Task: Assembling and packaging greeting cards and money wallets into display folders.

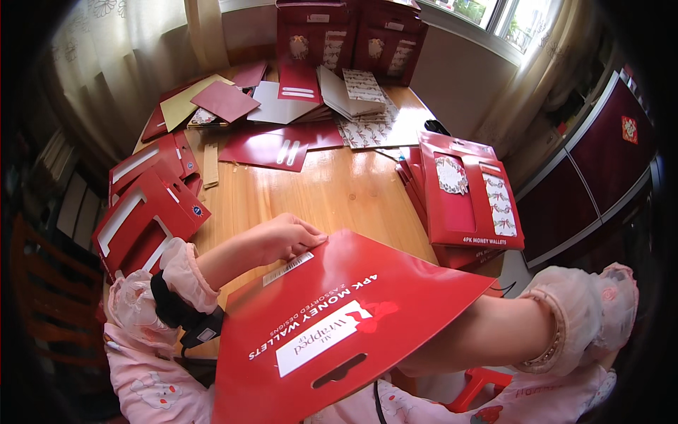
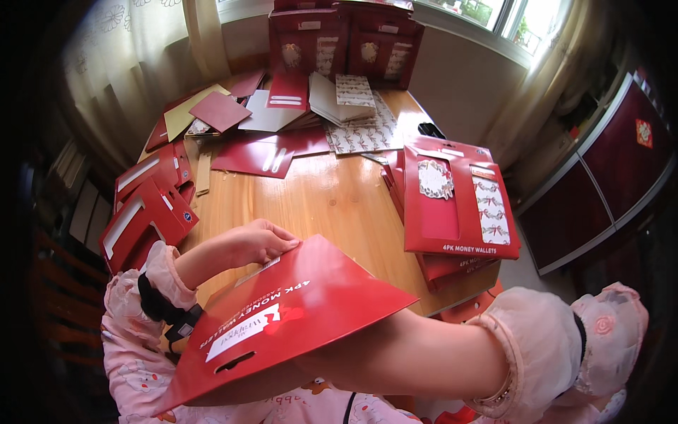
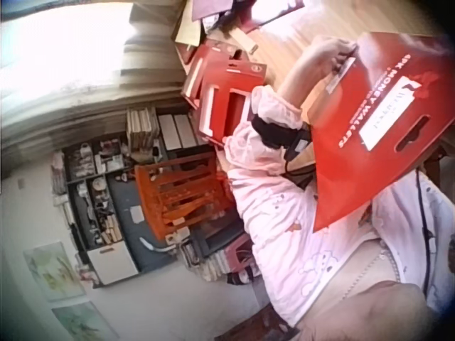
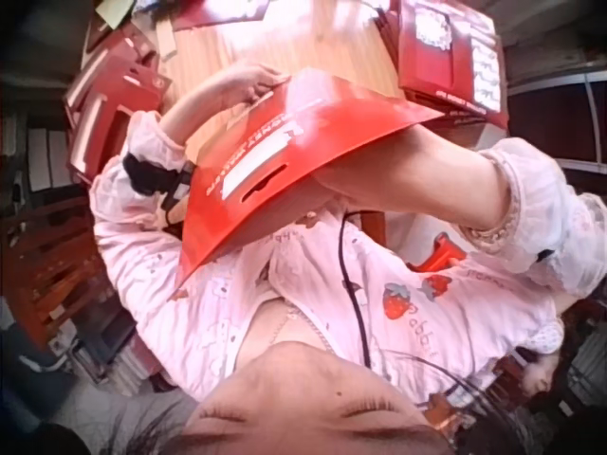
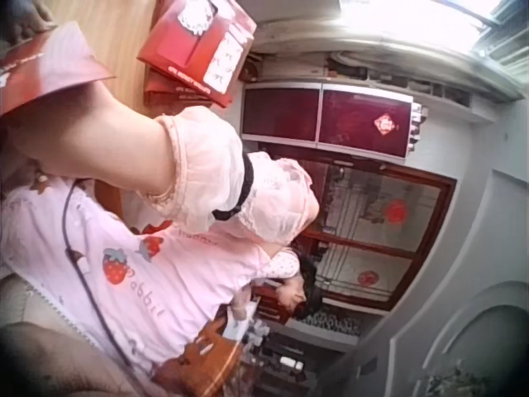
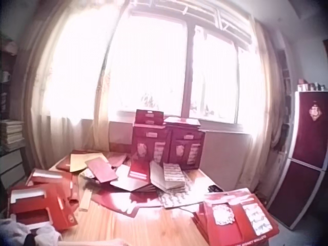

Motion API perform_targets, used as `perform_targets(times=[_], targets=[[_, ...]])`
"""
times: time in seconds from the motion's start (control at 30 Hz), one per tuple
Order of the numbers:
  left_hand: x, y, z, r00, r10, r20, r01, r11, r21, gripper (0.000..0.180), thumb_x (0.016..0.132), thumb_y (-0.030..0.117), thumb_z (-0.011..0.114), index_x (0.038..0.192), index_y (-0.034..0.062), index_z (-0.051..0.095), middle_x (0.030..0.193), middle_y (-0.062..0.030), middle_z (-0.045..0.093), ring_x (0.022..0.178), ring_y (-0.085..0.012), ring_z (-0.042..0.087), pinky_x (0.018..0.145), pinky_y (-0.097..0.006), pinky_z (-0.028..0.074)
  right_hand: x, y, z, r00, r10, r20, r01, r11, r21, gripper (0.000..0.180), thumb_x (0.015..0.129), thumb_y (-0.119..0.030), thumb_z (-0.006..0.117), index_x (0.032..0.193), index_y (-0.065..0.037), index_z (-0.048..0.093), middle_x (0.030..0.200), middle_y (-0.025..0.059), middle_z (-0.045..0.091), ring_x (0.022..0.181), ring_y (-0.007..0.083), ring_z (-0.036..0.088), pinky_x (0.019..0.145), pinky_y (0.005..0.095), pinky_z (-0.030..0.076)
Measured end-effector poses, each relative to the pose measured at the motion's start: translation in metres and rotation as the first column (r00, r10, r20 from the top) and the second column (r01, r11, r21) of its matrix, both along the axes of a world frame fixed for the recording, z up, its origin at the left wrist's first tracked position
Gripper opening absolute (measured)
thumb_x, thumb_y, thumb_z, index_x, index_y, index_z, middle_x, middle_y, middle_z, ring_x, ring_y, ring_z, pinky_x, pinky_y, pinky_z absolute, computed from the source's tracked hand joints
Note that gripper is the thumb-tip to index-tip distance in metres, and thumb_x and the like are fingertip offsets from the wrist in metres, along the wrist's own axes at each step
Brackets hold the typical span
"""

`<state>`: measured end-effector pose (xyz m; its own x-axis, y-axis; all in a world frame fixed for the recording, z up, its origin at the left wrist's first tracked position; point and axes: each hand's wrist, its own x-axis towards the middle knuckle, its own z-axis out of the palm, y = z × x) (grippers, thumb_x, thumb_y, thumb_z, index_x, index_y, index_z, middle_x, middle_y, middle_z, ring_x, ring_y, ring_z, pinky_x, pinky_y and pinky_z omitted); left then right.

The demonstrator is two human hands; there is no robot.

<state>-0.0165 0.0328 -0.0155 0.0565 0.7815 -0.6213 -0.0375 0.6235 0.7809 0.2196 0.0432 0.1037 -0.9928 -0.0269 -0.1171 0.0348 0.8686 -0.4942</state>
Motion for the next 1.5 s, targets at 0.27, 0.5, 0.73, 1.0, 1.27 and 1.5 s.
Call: perform_targets(times=[0.27,0.5,0.73,1.0,1.27,1.5], targets=[[-0.006,0.002,-0.011,0.999,-0.019,0.046,0.019,1.0,-0.001,0.026,0.083,0.018,0.059,0.101,-0.0012,0.059,0.083,-0.0046,0.06,0.068,-0.0092,0.055,0.053,-0.023,0.041,0.0,-0.005,0.017,0.883,0.277,-0.378,-0.065,0.871,0.486,0.02,0.053,-0.012,0.061,0.072,-0.005,0.063,0.081,0.0085,0.059,0.076,0.0217,0.06,0.066,0.0382,0.05],[-0.007,-0.002,-0.008,0.997,-0.036,0.066,0.035,0.999,0.02,0.027,0.083,0.021,0.058,0.099,-0.0004,0.06,0.083,-0.0037,0.061,0.065,-0.0083,0.055,0.05,-0.022,0.039,-0.009,0.006,0.011,0.771,0.383,-0.508,-0.051,0.833,0.55,0.029,0.058,-0.014,0.057,0.084,-0.001,0.062,0.082,0.0045,0.053,0.071,0.0171,0.054,0.067,0.03,0.042],[-0.006,0.0,0.001,0.988,-0.149,-0.027,0.152,0.97,0.192,0.038,0.088,0.028,0.053,0.109,-0.0022,0.057,0.095,-0.0035,0.061,0.083,-0.0063,0.055,0.074,-0.021,0.044,-0.006,0.005,0.019,0.768,0.408,-0.493,-0.027,0.79,0.612,0.032,0.05,-0.01,0.064,0.082,-0.004,0.067,0.078,0.006,0.061,0.071,0.0195,0.06,0.071,0.0335,0.049],[-0.009,-0.006,0.022,0.886,-0.429,-0.175,0.463,0.821,0.334,0.063,0.087,0.041,0.05,0.132,-0.0002,0.033,0.131,-0.012,0.04,0.12,-0.018,0.038,0.1,-0.028,0.028,-0.013,0.012,0.022,0.734,0.467,-0.493,-0.009,0.732,0.681,0.027,0.059,-0.017,0.058,0.079,0.0,0.062,0.084,0.0084,0.058,0.069,0.0179,0.056,0.064,0.0283,0.046],[-0.048,-0.027,0.083,0.78,-0.334,0.53,-0.028,0.827,0.561,0.08,0.08,0.066,0.035,0.129,0.0029,0.035,0.128,-0.0208,0.04,0.118,-0.0258,0.041,0.099,-0.043,0.031,-0.028,0.039,0.03,0.836,0.046,-0.547,0.112,0.961,0.251,0.027,0.062,0.003,0.058,0.089,-0.001,0.055,0.071,0.0077,0.055,0.063,0.0225,0.057,0.054,0.0312,0.047],[-0.042,-0.061,0.112,0.608,0.794,0.021,0.076,-0.085,0.993,0.03,0.09,0.034,0.046,0.098,0.0059,0.05,0.095,-0.0111,0.052,0.082,-0.0192,0.055,0.069,-0.034,0.043,-0.033,0.05,0.018,0.782,-0.093,-0.616,0.225,0.964,0.139,0.02,0.07,0.001,0.059,0.089,0.001,0.053,0.074,0.0092,0.055,0.066,0.0248,0.056,0.057,0.0333,0.047]])
